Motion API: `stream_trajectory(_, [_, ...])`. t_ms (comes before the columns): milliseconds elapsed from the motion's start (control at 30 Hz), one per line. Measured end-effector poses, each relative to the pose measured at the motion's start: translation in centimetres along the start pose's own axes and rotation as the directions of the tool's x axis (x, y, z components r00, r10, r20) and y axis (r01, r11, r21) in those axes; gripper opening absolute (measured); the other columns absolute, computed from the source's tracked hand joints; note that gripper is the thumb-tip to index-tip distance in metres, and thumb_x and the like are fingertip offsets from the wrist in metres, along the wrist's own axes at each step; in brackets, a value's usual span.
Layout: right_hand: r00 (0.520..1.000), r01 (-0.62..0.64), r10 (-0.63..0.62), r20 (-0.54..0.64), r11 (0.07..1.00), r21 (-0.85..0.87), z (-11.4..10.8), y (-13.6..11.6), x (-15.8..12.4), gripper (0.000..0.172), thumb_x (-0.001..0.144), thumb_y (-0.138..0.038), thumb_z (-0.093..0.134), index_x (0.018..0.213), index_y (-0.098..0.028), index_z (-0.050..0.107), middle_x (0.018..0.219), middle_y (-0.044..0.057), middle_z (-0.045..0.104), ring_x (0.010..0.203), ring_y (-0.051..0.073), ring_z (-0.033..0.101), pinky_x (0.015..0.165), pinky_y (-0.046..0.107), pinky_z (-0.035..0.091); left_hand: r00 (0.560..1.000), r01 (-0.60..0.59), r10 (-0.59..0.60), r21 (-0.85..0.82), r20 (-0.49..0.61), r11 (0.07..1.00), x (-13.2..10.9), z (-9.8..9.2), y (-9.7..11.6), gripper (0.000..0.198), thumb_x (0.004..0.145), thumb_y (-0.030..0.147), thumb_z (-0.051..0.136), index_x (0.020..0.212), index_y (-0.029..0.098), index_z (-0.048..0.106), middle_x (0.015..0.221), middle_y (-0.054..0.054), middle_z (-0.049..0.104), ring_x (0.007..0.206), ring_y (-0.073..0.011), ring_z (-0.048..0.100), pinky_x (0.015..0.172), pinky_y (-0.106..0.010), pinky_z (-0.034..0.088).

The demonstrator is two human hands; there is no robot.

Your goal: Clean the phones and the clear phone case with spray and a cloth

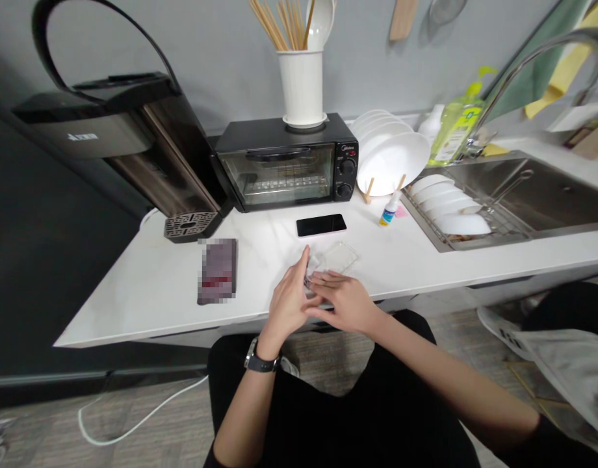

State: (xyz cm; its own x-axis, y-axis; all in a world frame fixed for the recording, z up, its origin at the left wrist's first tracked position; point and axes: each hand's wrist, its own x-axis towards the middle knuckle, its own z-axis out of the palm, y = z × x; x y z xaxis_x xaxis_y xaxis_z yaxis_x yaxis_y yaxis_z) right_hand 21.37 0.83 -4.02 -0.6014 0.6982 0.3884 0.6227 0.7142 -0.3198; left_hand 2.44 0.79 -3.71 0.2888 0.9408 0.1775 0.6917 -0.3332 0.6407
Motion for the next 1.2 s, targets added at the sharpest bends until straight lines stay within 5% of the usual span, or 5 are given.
stream_trajectory(233, [0.977, -0.215, 0.207, -0.059, 0.956, -0.201, -3.0, 5.2, -2.0, 0.039, 0.107, -0.047, 0.049, 0.122, -0.021, 0.074, 0.129, 0.011, 0.075, 0.119, 0.028, 0.073, 0.114, 0.049, 0.049, 1.0, -0.004, 0.004, -0.002, -0.012, 1.0, 0.2, 0.2, 0.2, 0.105, 0.087, 0.035, 0.076, 0.168, 0.034, 0.008, 0.161, -0.009, 0.048, 0.14, -0.027, 0.054, 0.118, -0.045, 0.043])
stream_trajectory(467, [1.0, -0.03, 0.03, -0.006, 0.999, 0.024, 0.3, -0.3, -0.1, 0.053, 0.099, -0.061, 0.059, 0.127, -0.018, 0.072, 0.132, 0.014, 0.073, 0.132, 0.028, 0.065, 0.117, 0.046, 0.047, 0.999, 0.0, 0.002, -0.035, 0.032, 0.999, 0.1, -0.1, -0.3, 0.101, 0.088, 0.024, 0.071, 0.168, 0.029, 0.01, 0.163, -0.013, 0.044, 0.143, -0.0294, 0.051, 0.118, -0.046, 0.043])
stream_trajectory(700, [0.973, -0.228, 0.219, -0.079, 0.964, -0.138, -2.9, 4.8, -2.5, 0.038, 0.108, -0.045, 0.048, 0.124, -0.024, 0.074, 0.127, 0.01, 0.076, 0.12, 0.027, 0.072, 0.119, 0.054, 0.044, 1.0, -0.008, 0.008, -0.027, 0.014, 1.0, 0.3, 0.1, 0.0, 0.107, 0.086, 0.033, 0.076, 0.168, 0.033, 0.008, 0.162, -0.01, 0.047, 0.14, -0.0274, 0.053, 0.119, -0.046, 0.041])
stream_trajectory(933, [0.999, -0.029, 0.029, -0.024, 0.999, -0.015, 0.4, -0.2, -0.3, 0.056, 0.101, -0.062, 0.054, 0.129, -0.016, 0.071, 0.134, 0.015, 0.072, 0.132, 0.028, 0.065, 0.119, 0.048, 0.045, 0.998, -0.026, 0.027, -0.02, 0.052, 0.999, 0.3, 0.1, -0.7, 0.104, 0.086, 0.025, 0.072, 0.169, 0.027, 0.008, 0.162, -0.014, 0.046, 0.142, -0.0291, 0.051, 0.117, -0.046, 0.043])
stream_trajectory(1200, [0.972, -0.227, 0.211, -0.102, 0.956, -0.185, -2.6, 4.7, -2.0, 0.04, 0.107, -0.048, 0.05, 0.124, -0.02, 0.074, 0.128, 0.013, 0.076, 0.121, 0.029, 0.071, 0.119, 0.054, 0.042, 0.999, -0.037, 0.037, -0.023, 0.033, 0.999, 0.3, 0.2, -0.4, 0.104, 0.088, 0.036, 0.074, 0.168, 0.032, 0.008, 0.163, -0.011, 0.045, 0.142, -0.028, 0.052, 0.119, -0.047, 0.04])
